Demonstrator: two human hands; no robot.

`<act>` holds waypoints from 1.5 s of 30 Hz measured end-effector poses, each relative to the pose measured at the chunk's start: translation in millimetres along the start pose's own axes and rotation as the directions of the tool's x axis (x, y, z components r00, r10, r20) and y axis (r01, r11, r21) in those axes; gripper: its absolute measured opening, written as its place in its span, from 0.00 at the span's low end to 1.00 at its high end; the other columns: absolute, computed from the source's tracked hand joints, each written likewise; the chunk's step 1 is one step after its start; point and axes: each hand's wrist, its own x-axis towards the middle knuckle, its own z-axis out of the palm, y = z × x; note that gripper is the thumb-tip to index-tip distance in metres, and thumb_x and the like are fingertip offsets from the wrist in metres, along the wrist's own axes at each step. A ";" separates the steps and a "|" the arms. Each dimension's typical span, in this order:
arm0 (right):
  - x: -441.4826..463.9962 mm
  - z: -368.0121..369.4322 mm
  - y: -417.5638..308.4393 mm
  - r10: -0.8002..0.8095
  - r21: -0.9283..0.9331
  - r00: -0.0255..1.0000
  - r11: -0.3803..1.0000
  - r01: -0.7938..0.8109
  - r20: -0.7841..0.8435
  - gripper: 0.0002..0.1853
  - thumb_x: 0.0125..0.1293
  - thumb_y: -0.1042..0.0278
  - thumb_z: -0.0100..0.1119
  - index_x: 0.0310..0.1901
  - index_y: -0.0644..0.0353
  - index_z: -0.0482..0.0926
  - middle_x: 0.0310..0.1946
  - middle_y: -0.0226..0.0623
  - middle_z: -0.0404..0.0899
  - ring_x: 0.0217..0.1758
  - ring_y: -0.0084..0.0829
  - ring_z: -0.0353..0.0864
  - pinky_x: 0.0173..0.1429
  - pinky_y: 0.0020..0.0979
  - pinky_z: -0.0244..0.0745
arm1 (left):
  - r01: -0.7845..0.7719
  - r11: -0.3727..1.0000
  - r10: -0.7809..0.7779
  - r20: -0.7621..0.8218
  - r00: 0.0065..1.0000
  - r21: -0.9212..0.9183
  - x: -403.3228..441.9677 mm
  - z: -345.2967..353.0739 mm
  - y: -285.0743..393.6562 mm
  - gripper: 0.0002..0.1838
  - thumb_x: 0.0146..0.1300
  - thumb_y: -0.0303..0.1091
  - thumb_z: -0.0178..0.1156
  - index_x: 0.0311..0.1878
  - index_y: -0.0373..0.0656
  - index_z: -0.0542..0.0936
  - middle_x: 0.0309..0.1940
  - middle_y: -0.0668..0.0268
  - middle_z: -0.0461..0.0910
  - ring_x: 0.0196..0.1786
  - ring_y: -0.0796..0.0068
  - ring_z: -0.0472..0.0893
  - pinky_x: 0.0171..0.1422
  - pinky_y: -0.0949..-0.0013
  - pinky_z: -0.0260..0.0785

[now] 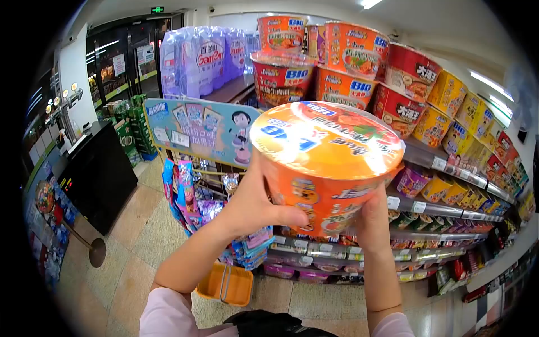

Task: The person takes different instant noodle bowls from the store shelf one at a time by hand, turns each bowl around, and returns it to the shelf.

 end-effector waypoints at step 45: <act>-34.1 -29.4 36.4 0.164 0.554 0.982 0.828 -0.083 -0.097 0.46 0.54 0.40 0.57 0.68 0.50 0.46 0.62 0.41 0.59 0.62 0.35 0.64 0.62 0.42 0.65 | -0.063 0.992 0.061 -0.029 0.998 -0.111 -13.3 30.3 -44.4 0.62 0.38 0.47 0.72 0.69 0.41 0.38 0.65 0.54 0.51 0.68 0.63 0.55 0.68 0.61 0.51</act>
